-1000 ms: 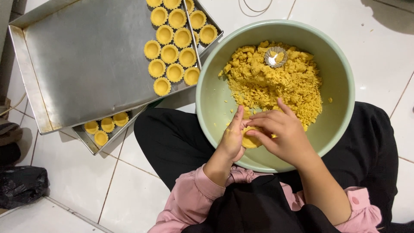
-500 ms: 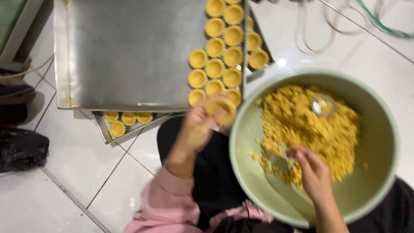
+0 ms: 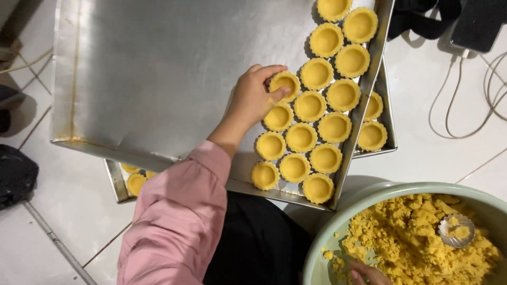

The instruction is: Forming tart crusts by rolling dough into balls and pressing them into metal molds

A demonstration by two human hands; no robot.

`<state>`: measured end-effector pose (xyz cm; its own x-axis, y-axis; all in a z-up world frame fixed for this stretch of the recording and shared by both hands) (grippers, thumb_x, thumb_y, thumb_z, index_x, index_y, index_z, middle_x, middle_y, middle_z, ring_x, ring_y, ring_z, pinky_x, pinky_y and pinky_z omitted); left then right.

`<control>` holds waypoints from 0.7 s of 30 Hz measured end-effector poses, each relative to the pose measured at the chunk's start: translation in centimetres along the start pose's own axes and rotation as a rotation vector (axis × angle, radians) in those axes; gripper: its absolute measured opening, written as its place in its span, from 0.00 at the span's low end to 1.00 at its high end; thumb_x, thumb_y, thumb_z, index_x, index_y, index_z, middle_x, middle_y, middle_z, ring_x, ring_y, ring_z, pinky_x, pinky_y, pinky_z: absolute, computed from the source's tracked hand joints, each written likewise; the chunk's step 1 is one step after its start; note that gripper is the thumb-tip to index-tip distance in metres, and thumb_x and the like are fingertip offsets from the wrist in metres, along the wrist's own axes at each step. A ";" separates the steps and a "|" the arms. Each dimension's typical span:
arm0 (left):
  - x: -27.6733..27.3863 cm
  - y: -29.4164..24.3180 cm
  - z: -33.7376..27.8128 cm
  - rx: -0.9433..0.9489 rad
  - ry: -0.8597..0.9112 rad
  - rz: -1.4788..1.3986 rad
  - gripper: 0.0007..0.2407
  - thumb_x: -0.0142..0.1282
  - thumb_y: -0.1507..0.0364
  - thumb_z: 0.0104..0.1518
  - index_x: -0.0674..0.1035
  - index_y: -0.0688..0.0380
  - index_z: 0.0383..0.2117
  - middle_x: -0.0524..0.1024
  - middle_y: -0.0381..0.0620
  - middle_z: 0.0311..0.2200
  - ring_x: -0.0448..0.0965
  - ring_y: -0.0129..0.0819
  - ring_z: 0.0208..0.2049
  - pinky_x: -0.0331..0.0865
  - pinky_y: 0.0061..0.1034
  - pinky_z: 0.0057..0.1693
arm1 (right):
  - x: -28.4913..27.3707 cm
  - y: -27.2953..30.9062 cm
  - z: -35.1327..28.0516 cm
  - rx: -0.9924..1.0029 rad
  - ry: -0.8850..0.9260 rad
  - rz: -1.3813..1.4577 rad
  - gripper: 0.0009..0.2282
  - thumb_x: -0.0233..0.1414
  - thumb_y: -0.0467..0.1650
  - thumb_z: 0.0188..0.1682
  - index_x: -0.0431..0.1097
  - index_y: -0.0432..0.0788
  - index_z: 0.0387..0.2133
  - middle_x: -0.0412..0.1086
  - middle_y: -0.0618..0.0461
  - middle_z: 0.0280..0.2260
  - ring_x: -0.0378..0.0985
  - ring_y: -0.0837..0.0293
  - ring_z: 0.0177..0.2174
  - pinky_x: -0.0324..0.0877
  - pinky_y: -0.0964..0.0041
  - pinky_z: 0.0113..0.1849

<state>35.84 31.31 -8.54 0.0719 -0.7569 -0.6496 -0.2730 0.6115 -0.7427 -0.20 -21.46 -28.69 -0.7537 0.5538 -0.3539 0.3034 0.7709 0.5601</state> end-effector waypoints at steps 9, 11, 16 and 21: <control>-1.1 2.1 -2.1 0.121 -0.138 -0.218 0.13 0.63 0.79 0.55 0.80 0.60 0.46 0.76 0.46 0.39 0.77 0.27 0.36 0.74 0.16 0.40 | -6.5 17.8 -4.1 0.158 -0.098 -0.149 0.14 0.56 0.36 0.47 0.79 0.49 0.45 0.82 0.55 0.44 0.88 0.59 0.40 0.82 0.65 0.42; -2.7 -0.4 -4.3 0.105 -0.161 -0.243 0.12 0.59 0.79 0.57 0.79 0.61 0.46 0.77 0.45 0.40 0.74 0.24 0.33 0.72 0.16 0.39 | -6.6 21.0 -4.7 0.039 -0.072 -0.158 0.15 0.54 0.37 0.48 0.78 0.50 0.46 0.81 0.58 0.46 0.87 0.59 0.40 0.81 0.64 0.42; -1.8 -9.2 -13.7 0.275 -0.180 -0.399 0.09 0.53 0.80 0.64 0.76 0.64 0.49 0.76 0.45 0.42 0.74 0.26 0.39 0.70 0.18 0.47 | -7.0 24.7 -4.8 -0.337 -0.117 -0.213 0.12 0.53 0.31 0.46 0.78 0.44 0.41 0.82 0.55 0.41 0.86 0.57 0.29 0.81 0.65 0.34; 9.2 -15.1 -26.7 0.040 0.141 -0.959 0.06 0.55 0.77 0.63 0.82 0.57 0.43 0.80 0.46 0.38 0.79 0.27 0.39 0.76 0.23 0.51 | -11.4 31.0 -2.9 -0.534 -0.877 -1.229 0.18 0.43 0.27 0.51 0.69 0.36 0.54 0.70 0.41 0.46 0.70 0.43 0.48 0.60 0.53 0.49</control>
<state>15.01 8.97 1.04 0.1304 -0.9572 0.2584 -0.1256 -0.2744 -0.9534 16.11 -4.79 -5.11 0.2340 -0.1444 -0.9614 -0.5771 0.7752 -0.2569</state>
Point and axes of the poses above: each hand's wrist, its own z-axis towards the middle knuckle, its own x-axis out of the palm, y = z × x, the point moved 6 cm from there along z, towards the middle knuckle
